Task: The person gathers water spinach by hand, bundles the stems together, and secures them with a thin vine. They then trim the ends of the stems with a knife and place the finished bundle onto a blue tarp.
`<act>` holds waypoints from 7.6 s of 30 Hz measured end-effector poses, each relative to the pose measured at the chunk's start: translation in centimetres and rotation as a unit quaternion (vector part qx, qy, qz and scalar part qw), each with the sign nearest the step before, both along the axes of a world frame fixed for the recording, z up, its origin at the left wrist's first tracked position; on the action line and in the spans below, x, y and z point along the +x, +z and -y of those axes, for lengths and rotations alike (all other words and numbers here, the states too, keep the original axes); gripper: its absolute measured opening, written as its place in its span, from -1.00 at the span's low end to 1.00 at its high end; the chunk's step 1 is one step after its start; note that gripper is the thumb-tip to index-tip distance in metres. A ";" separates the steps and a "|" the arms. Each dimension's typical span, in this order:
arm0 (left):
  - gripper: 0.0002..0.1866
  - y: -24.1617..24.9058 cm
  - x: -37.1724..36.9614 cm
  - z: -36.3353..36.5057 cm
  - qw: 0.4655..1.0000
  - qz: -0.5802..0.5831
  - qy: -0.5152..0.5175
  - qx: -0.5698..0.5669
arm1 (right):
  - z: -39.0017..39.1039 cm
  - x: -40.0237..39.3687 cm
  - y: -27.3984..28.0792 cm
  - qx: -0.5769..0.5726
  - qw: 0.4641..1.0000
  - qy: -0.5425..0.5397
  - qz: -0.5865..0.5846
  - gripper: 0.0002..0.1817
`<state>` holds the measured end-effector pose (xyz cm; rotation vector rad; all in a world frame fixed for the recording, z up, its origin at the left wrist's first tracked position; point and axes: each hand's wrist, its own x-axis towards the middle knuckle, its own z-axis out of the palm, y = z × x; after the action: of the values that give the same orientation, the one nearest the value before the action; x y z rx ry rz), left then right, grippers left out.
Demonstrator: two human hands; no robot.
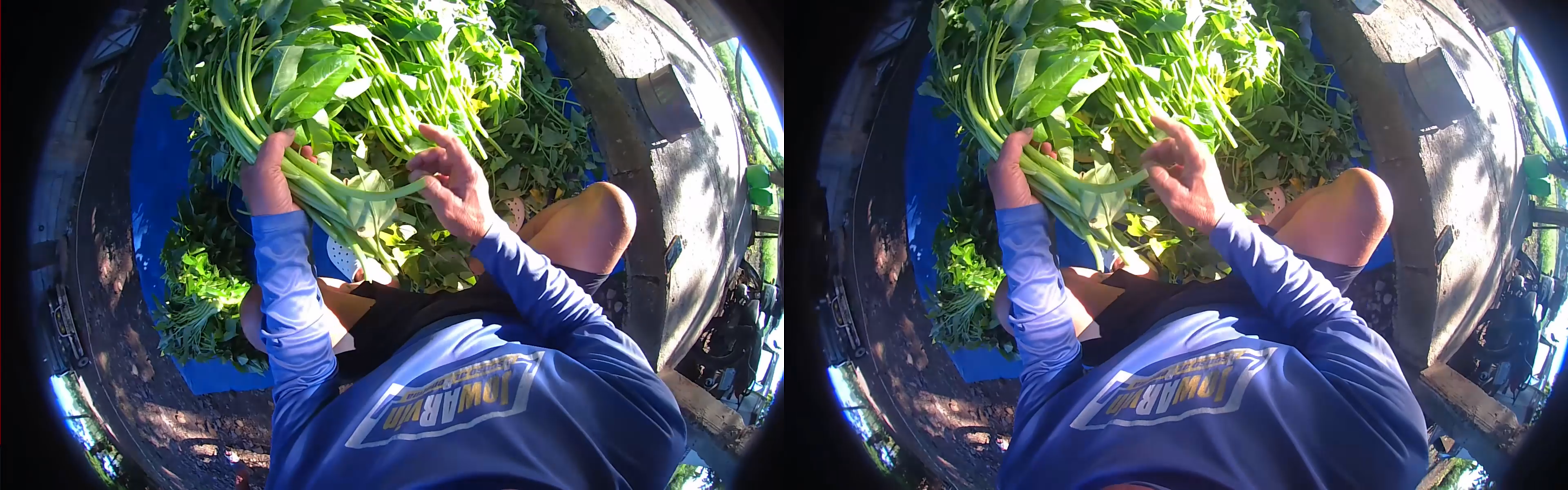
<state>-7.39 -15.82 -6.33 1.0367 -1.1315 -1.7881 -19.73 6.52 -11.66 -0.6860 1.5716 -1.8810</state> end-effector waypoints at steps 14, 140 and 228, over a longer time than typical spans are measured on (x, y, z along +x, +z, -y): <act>-0.73 -0.9 0.6 -0.1 0.999 0.008 -0.031 0.017 | 6.8 -18.5 -10.6 0.282 0.836 -0.199 -0.426 -0.60; -0.76 -3.0 -0.1 -0.2 0.998 -0.043 -0.043 -0.025 | -1.9 -18.2 23.0 0.095 0.990 0.041 -0.091 -0.59; -0.58 -5.9 -1.1 -1.1 0.997 -0.048 -0.060 -0.028 | 3.7 -17.2 -6.2 0.357 0.859 -0.082 -0.359 -0.63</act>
<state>-8.47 -14.70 -12.27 0.8574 -1.1982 -1.8684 -36.91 2.78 -17.83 -0.9642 2.6570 -0.9836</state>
